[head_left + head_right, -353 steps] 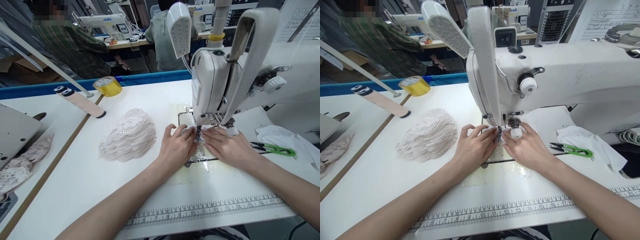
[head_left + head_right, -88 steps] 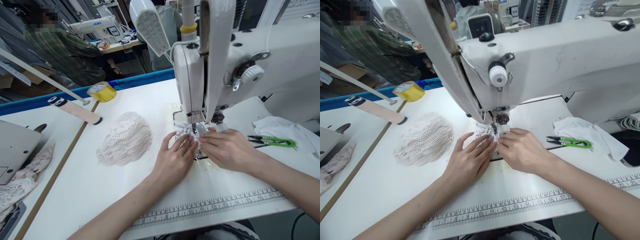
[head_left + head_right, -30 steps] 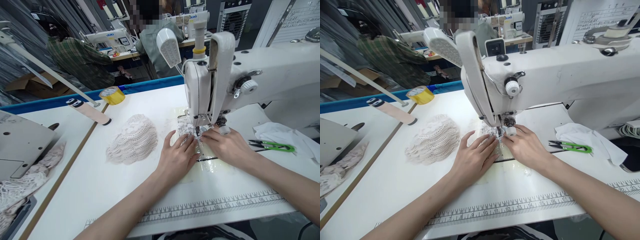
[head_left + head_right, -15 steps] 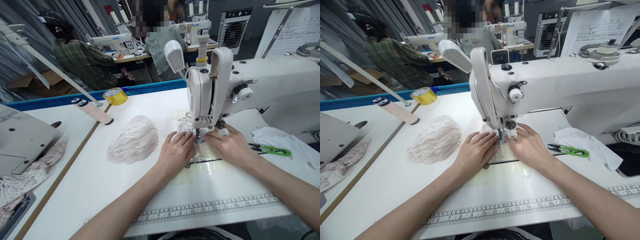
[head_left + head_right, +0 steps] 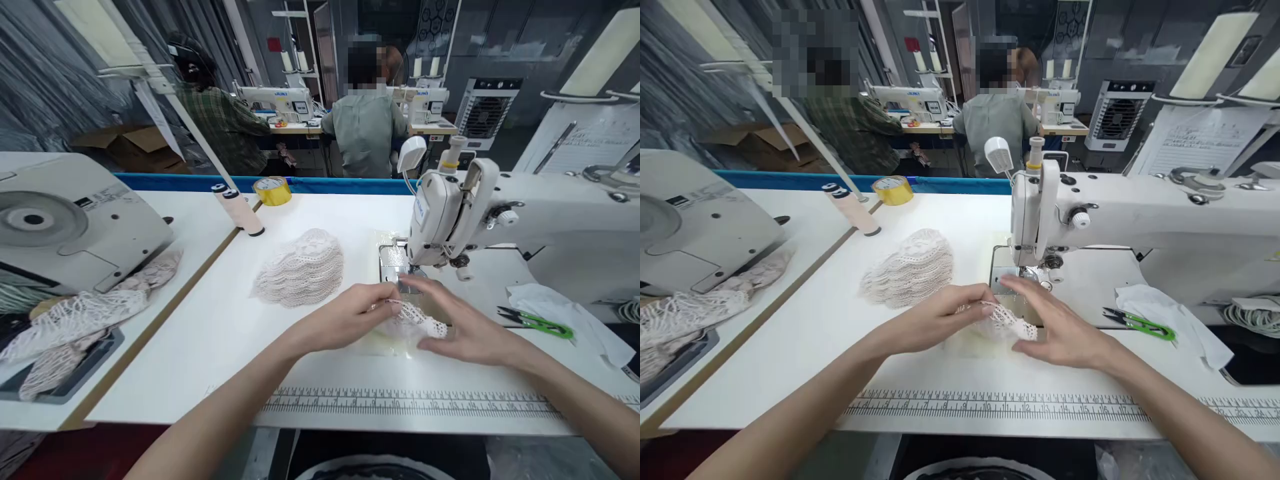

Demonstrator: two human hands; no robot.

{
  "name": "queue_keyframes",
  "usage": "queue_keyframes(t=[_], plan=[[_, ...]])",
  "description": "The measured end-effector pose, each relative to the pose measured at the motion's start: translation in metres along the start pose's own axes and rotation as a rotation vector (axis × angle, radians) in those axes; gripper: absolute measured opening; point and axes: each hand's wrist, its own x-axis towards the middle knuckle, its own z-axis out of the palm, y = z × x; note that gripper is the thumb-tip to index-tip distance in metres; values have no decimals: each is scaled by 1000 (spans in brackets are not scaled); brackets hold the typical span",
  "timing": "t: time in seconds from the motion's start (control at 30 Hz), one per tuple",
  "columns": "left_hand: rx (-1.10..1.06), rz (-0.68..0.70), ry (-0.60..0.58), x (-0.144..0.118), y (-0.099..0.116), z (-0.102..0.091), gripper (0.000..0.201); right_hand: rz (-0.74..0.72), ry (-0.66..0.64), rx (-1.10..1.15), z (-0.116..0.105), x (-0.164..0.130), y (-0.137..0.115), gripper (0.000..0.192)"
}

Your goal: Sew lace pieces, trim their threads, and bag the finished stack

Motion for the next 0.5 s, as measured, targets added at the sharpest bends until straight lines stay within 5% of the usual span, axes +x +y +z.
queue_keyframes(t=[0.1,0.2,0.37,0.5], plan=[[-213,-35,66,-20,7,-8,27,184,-176,439,0,4,-16,45],[-363,-83,95,-35,3,-6,26,209,-214,731,-1,4,-26,26],[-650,-203,36,-48,-5,15,30,263,-139,772,7,-5,-39,22],[-758,-187,114,-47,0,32,26,292,-92,696,15,-11,-52,25]])
